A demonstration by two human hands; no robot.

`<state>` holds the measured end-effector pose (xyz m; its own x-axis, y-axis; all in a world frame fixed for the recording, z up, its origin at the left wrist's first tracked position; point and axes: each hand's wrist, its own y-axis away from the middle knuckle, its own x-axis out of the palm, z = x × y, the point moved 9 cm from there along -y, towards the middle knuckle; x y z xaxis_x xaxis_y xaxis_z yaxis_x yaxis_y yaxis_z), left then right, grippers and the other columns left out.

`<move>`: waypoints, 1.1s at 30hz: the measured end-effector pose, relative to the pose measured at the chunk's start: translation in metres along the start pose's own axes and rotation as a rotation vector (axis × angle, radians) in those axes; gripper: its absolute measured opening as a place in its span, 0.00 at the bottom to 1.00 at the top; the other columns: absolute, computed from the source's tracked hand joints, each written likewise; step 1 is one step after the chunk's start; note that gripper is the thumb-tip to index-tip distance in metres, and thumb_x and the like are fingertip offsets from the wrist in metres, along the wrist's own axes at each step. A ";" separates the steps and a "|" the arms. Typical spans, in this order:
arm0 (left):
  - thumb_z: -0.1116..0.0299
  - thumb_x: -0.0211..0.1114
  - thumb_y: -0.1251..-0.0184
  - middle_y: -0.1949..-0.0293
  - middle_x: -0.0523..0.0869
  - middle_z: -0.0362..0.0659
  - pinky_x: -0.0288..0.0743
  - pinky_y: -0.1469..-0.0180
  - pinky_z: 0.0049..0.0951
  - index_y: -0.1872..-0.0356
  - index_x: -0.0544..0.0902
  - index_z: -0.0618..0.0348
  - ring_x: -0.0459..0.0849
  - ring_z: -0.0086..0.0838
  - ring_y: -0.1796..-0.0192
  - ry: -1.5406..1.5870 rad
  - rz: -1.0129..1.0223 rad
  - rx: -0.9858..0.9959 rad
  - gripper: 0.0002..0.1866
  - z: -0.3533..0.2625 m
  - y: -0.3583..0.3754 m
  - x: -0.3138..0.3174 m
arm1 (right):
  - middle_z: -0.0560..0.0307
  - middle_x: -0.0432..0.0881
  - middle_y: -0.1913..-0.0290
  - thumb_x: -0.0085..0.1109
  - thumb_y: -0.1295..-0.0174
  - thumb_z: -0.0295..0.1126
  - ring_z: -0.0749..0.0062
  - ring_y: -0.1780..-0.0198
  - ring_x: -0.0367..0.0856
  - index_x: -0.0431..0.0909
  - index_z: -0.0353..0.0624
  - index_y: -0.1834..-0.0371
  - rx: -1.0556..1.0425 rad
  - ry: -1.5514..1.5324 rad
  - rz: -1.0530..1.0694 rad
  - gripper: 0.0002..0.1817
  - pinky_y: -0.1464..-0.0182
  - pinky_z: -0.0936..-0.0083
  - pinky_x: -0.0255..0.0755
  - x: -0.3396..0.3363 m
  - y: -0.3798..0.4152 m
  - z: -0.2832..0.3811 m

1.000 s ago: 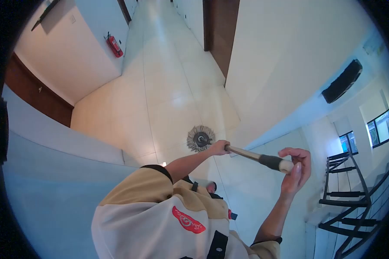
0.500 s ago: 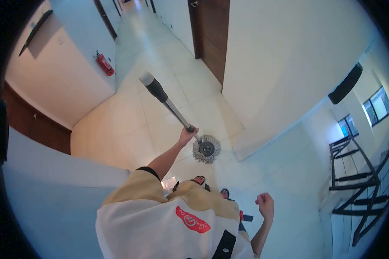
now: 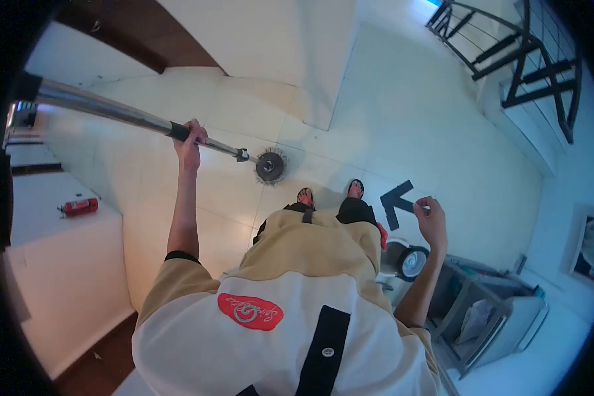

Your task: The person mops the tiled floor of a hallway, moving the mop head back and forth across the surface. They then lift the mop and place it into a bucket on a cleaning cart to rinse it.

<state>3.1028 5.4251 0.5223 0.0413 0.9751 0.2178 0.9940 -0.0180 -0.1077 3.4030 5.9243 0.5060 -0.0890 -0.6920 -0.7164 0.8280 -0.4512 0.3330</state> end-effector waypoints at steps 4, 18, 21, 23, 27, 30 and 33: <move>0.74 0.58 0.51 0.87 0.68 0.36 0.55 0.83 0.17 0.84 0.70 0.61 0.65 0.18 0.85 -0.029 0.211 -0.034 0.08 -0.008 0.004 0.077 | 0.55 0.75 0.71 0.52 0.47 0.27 0.77 0.69 0.75 0.70 0.36 0.67 -0.050 -0.291 -0.005 0.07 0.69 0.81 0.69 0.020 0.023 0.031; 0.55 0.66 0.54 0.82 0.75 0.38 0.67 0.76 0.20 0.76 0.73 0.58 0.73 0.19 0.79 -0.285 1.351 -0.196 0.17 -0.074 0.178 0.457 | 0.59 0.73 0.71 0.59 0.54 0.29 0.77 0.70 0.72 0.71 0.38 0.66 -0.353 -1.073 -0.056 0.12 0.70 0.81 0.66 0.043 -0.022 0.080; 0.55 0.66 0.54 0.71 0.76 0.41 0.68 0.66 0.22 0.69 0.72 0.59 0.75 0.21 0.67 -0.185 1.385 0.415 0.20 -0.095 0.184 0.471 | 0.66 0.68 0.80 0.55 0.54 0.23 0.82 0.77 0.67 0.70 0.41 0.76 -0.256 -1.150 -0.341 0.04 0.76 0.85 0.61 0.002 -0.012 0.024; 0.58 0.63 0.50 0.65 0.75 0.40 0.67 0.59 0.23 0.63 0.70 0.60 0.74 0.23 0.61 -0.321 1.421 0.142 0.19 -0.057 0.163 0.454 | 0.67 0.64 0.82 0.53 0.54 0.21 0.84 0.81 0.62 0.66 0.44 0.81 -0.212 -1.226 -0.459 0.07 0.78 0.86 0.57 -0.015 -0.001 -0.023; 0.59 0.59 0.45 0.66 0.77 0.38 0.68 0.60 0.22 0.64 0.72 0.60 0.75 0.21 0.63 -0.416 1.121 -0.305 0.15 0.037 0.121 0.358 | 0.66 0.57 0.87 0.50 0.49 0.24 0.83 0.84 0.54 0.58 0.45 0.90 -0.200 -1.209 -0.725 0.15 0.79 0.85 0.50 -0.067 0.038 -0.105; 0.57 0.57 0.44 0.71 0.78 0.39 0.69 0.65 0.19 0.66 0.74 0.57 0.77 0.21 0.66 -0.499 0.818 -0.500 0.14 0.087 0.112 0.269 | 0.65 0.56 0.89 0.49 0.45 0.30 0.81 0.85 0.53 0.58 0.45 0.90 -0.190 -1.123 -0.888 0.17 0.78 0.83 0.51 -0.103 0.068 -0.146; 0.55 0.55 0.44 0.70 0.79 0.39 0.69 0.66 0.20 0.67 0.74 0.56 0.78 0.22 0.66 -0.559 0.684 -0.608 0.15 0.116 0.111 0.208 | 0.66 0.57 0.89 0.52 0.46 0.31 0.83 0.83 0.52 0.58 0.46 0.90 -0.128 -1.132 -1.049 0.18 0.78 0.84 0.47 -0.122 0.094 -0.180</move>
<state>3.2097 5.6519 0.4437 0.7099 0.6762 -0.1969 0.6670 -0.5558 0.4963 3.5918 6.0680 0.5145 -0.9493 -0.1839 0.2551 0.1633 -0.9815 -0.0998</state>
